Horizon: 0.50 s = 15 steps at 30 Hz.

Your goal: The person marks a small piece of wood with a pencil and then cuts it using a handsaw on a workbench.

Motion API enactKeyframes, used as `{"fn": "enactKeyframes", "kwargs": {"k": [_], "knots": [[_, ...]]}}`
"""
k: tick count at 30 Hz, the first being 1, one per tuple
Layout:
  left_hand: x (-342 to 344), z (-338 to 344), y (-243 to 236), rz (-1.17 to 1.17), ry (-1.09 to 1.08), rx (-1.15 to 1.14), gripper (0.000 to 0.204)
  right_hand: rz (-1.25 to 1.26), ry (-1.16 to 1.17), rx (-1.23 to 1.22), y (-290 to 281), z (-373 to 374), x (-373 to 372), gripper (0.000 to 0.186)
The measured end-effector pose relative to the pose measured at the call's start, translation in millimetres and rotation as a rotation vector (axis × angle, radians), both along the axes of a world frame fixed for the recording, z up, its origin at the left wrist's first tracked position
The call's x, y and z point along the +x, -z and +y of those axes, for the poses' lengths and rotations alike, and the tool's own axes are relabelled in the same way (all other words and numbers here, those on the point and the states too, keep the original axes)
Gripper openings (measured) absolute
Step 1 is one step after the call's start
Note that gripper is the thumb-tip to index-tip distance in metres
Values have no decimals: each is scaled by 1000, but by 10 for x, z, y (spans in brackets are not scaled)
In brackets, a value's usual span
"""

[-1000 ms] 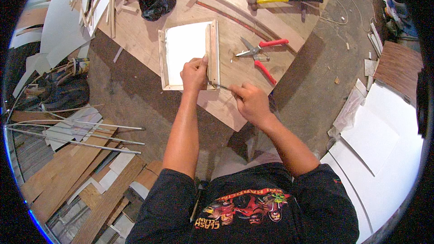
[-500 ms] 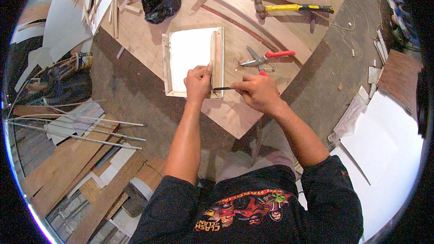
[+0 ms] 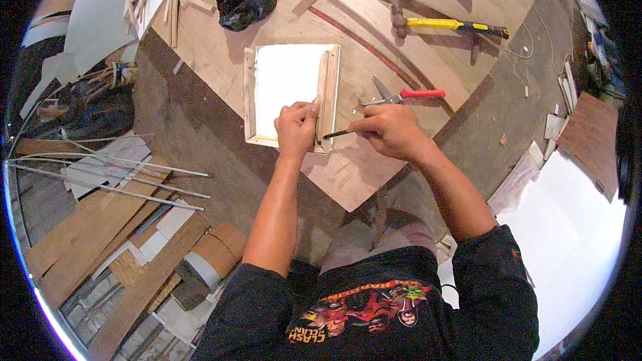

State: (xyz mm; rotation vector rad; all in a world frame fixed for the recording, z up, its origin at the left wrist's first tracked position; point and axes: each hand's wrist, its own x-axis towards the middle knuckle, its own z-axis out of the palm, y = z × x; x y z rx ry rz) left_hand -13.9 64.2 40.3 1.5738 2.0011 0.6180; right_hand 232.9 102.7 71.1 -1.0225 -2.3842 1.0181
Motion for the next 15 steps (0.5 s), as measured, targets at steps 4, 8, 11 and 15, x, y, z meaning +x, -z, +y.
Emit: {"fn": "enactKeyframes", "kwargs": {"k": [4, 8, 11, 15], "knots": [[-2, -2, 19, 51, -1, -12, 35, -57, -36, -41, 41, 66, 2, 27], [-24, 9, 13, 28, 5, -61, 35, -28, 41, 26, 123, 238, 41, 22], [-19, 0, 10, 15, 4, -43, 34, 20, 90, 39, 133, 484, 68, 24], [-12, -16, 25, 54, 4, -14, 33, 3, 210, 115, 173, 833, 58, 24]]}}
